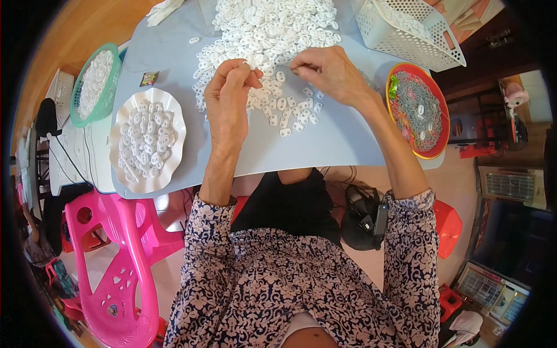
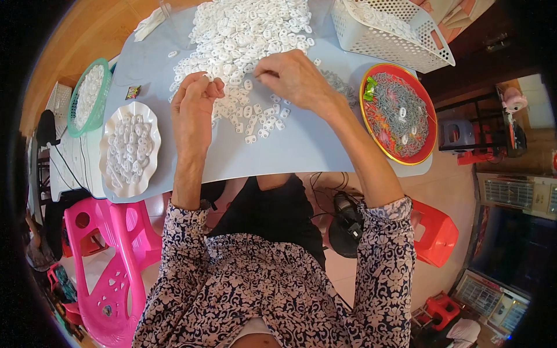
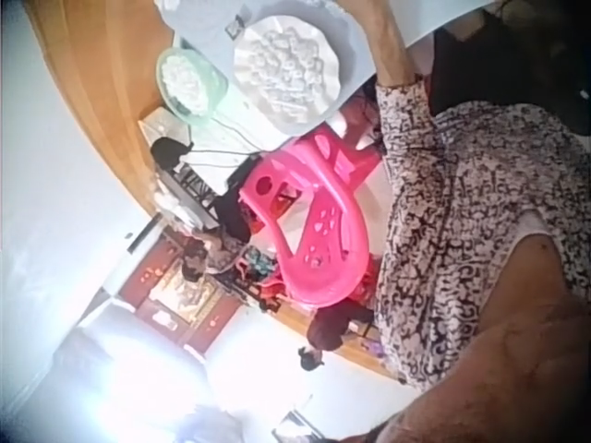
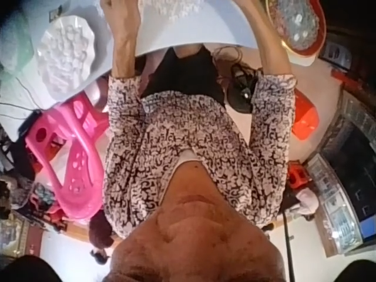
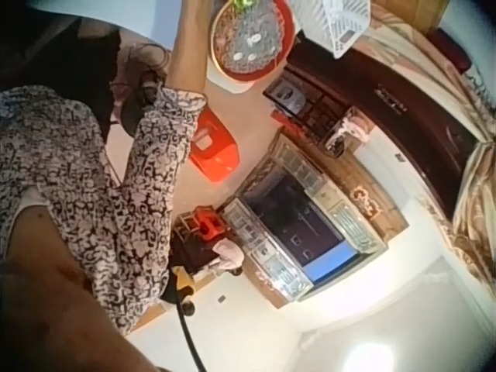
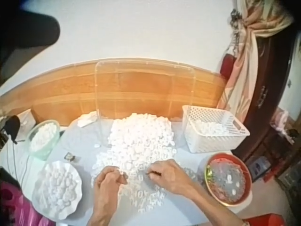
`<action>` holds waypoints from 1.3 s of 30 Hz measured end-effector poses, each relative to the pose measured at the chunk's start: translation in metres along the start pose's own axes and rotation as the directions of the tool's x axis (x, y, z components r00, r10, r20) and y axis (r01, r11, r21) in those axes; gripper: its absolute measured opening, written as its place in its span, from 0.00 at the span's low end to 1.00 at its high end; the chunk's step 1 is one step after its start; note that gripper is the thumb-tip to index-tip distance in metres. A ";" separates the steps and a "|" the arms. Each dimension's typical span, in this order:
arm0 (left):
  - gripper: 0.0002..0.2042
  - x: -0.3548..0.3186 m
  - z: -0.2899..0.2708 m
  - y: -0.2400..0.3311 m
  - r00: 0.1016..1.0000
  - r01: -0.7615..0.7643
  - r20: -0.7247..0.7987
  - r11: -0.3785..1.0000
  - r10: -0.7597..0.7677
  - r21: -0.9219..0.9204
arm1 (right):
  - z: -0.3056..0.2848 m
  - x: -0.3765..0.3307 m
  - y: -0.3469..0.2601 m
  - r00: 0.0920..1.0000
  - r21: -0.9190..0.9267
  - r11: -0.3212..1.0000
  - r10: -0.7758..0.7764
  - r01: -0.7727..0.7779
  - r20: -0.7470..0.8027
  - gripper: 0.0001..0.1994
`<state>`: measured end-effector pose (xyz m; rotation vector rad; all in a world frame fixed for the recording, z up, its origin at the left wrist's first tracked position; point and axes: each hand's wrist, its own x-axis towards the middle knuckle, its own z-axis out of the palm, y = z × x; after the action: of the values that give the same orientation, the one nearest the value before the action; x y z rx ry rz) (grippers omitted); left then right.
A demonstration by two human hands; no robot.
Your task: Assembling small white plastic clips or buckles by hand at a table.
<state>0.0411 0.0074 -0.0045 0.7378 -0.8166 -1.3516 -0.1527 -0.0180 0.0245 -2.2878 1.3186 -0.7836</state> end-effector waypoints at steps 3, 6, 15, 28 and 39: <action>0.06 0.000 0.003 0.000 1.000 -0.001 -0.011 1.000 0.001 -0.013 | 0.007 0.001 -0.006 0.992 0.083 0.995 -0.066 0.057 0.110 0.06; 0.06 0.000 0.002 0.001 1.000 0.017 0.004 1.000 -0.017 -0.007 | 0.012 -0.001 0.002 0.976 0.133 0.990 -0.066 0.039 0.206 0.07; 0.07 0.002 -0.001 0.001 0.999 -0.002 0.036 0.999 0.004 -0.053 | -0.003 -0.014 0.009 0.986 0.158 0.973 0.166 -0.166 0.013 0.06; 0.07 0.001 0.000 -0.001 0.999 -0.014 0.047 1.000 0.015 -0.025 | 0.014 -0.021 -0.004 0.984 -0.031 0.992 -0.116 0.121 0.135 0.06; 0.07 -0.002 0.003 -0.001 0.999 0.033 0.018 0.999 -0.032 -0.011 | 0.009 -0.020 -0.017 0.973 -0.164 0.978 -0.096 0.131 0.208 0.05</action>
<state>0.0377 0.0092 -0.0042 0.7338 -0.8134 -1.3928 -0.1440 0.0077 0.0219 -2.5244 1.2176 -0.4719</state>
